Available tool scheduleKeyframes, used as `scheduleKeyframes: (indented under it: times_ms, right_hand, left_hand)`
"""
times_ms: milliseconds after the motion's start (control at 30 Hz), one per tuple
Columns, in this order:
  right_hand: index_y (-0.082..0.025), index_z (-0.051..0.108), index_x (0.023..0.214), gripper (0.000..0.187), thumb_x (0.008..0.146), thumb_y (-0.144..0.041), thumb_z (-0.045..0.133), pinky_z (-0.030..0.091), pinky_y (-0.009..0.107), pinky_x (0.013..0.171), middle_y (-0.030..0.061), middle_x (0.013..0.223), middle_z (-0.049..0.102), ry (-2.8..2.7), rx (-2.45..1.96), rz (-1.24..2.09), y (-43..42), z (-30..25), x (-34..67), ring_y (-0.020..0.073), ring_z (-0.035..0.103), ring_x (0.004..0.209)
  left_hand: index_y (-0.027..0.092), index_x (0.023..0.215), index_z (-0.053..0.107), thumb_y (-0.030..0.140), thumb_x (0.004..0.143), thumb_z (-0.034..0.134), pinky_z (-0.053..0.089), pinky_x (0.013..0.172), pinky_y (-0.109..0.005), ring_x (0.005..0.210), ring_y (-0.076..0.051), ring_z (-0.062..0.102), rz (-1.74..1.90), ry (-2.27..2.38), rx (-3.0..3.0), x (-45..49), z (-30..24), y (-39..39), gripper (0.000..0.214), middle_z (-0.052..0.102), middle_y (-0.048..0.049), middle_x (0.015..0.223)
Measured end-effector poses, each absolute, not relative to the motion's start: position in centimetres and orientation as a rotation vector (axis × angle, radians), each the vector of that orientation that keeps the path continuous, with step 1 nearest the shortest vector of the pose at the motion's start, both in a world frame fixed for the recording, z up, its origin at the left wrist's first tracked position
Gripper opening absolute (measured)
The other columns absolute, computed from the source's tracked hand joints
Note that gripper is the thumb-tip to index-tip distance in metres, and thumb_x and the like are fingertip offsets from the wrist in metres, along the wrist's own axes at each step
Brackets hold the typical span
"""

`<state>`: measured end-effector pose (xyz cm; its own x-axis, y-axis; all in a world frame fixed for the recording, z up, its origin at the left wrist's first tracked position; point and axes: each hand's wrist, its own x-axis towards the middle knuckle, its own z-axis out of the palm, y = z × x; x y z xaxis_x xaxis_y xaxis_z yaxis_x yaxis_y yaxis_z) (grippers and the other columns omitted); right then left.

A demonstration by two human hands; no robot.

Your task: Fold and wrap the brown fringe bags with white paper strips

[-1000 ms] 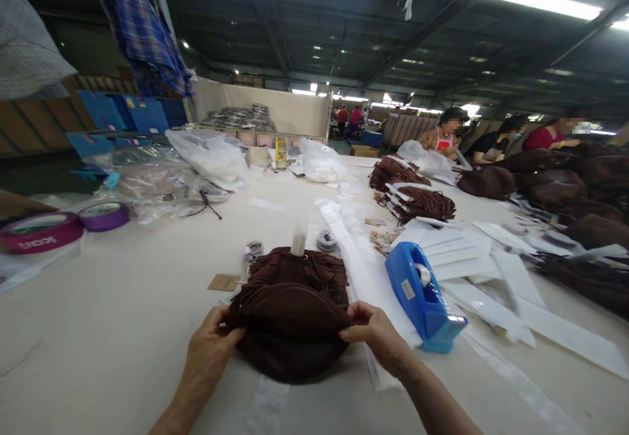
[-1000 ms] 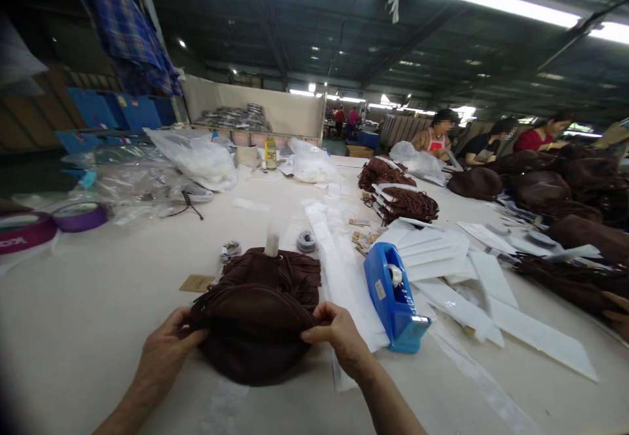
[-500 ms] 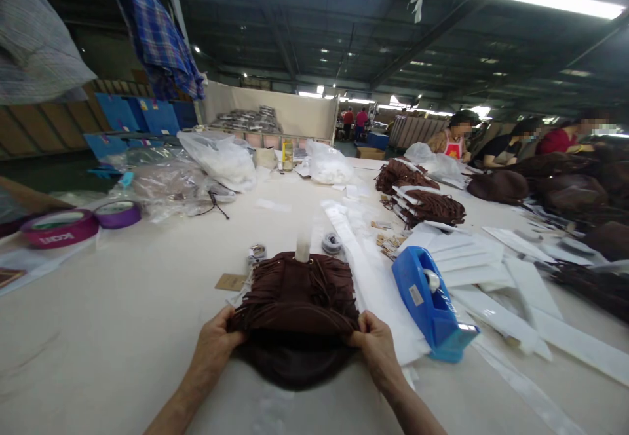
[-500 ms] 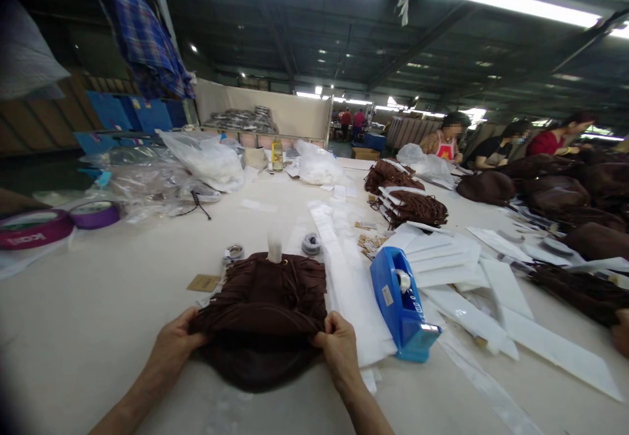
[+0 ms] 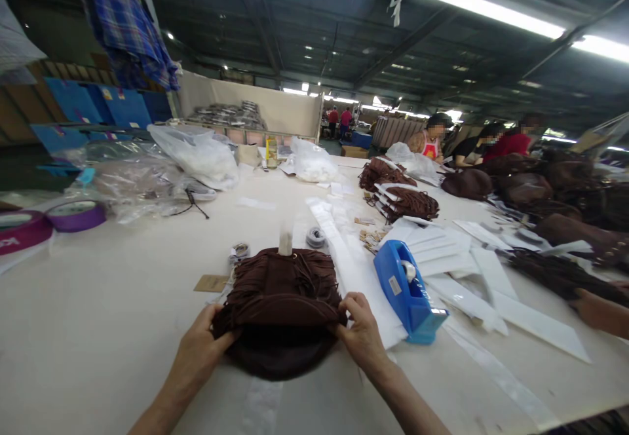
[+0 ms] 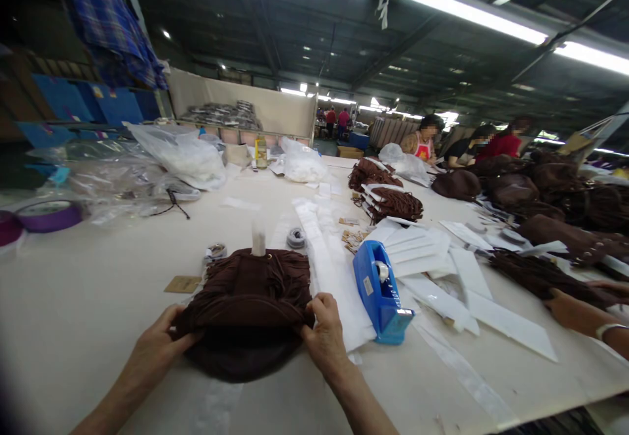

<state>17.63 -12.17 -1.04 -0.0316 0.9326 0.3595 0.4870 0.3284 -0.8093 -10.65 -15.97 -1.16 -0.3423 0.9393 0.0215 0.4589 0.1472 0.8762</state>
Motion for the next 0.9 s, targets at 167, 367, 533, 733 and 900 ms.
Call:
scheduleKeyframes:
  times_ms: [167,367,533,733,900]
  right_hand:
    - [-0.020,0.038,0.056,0.017,0.053,-0.010,0.051,0.025,0.021,0.049,-0.0068,0.055,0.038,-1.782,-1.317,0.679,-11.3,-0.3,17.6,0.0104,0.034,0.053]
    - [-0.021,0.029,0.055,0.020,0.053,-0.011,0.047,0.022,0.022,0.049,-0.0058,0.055,0.034,-1.773,-1.259,0.618,-11.6,-0.8,17.4,0.0105,0.030,0.055]
    - [-0.022,0.038,0.060,0.015,0.052,-0.009,0.036,0.026,0.022,0.049,-0.0048,0.056,0.036,-1.800,-1.173,0.587,-12.1,-2.4,17.7,0.0115,0.035,0.054]
    - [-0.022,0.047,0.064,0.021,0.059,-0.003,0.038,0.030,0.023,0.053,-0.0014,0.061,0.046,-2.043,-1.022,0.414,-12.6,-1.6,18.3,0.0140,0.044,0.058]
    - [-0.021,0.043,0.063,0.026,0.069,0.002,0.034,0.027,0.025,0.052,0.0005,0.060,0.046,-2.240,-0.941,0.028,-13.4,-2.5,17.2,0.0143,0.043,0.057]
  left_hand:
    - [0.023,0.063,0.053,0.049,0.050,0.058,0.039,0.054,-0.026,0.058,-0.019,0.052,1.142,1.920,1.389,-10.5,-1.3,-15.7,0.029,0.056,0.0030,0.057]
    - [0.022,0.061,0.054,0.050,0.048,0.060,0.038,0.055,-0.023,0.058,-0.017,0.049,1.179,1.911,1.387,-10.8,-1.1,-16.1,0.031,0.054,0.0043,0.056]
    - [0.022,0.055,0.051,0.049,0.048,0.060,0.035,0.052,-0.023,0.055,-0.016,0.046,1.133,1.905,1.400,-10.8,-1.1,-16.3,0.029,0.050,0.0049,0.051]
    - [0.021,0.051,0.048,0.048,0.049,0.062,0.031,0.049,-0.022,0.052,-0.014,0.039,1.162,1.852,1.426,-11.3,-0.4,-16.2,0.031,0.044,0.0056,0.048]
    - [0.021,0.051,0.042,0.038,0.053,0.054,0.031,0.050,-0.022,0.054,-0.013,0.038,1.207,1.781,1.396,-12.4,-1.3,-15.7,0.021,0.042,0.0049,0.050]
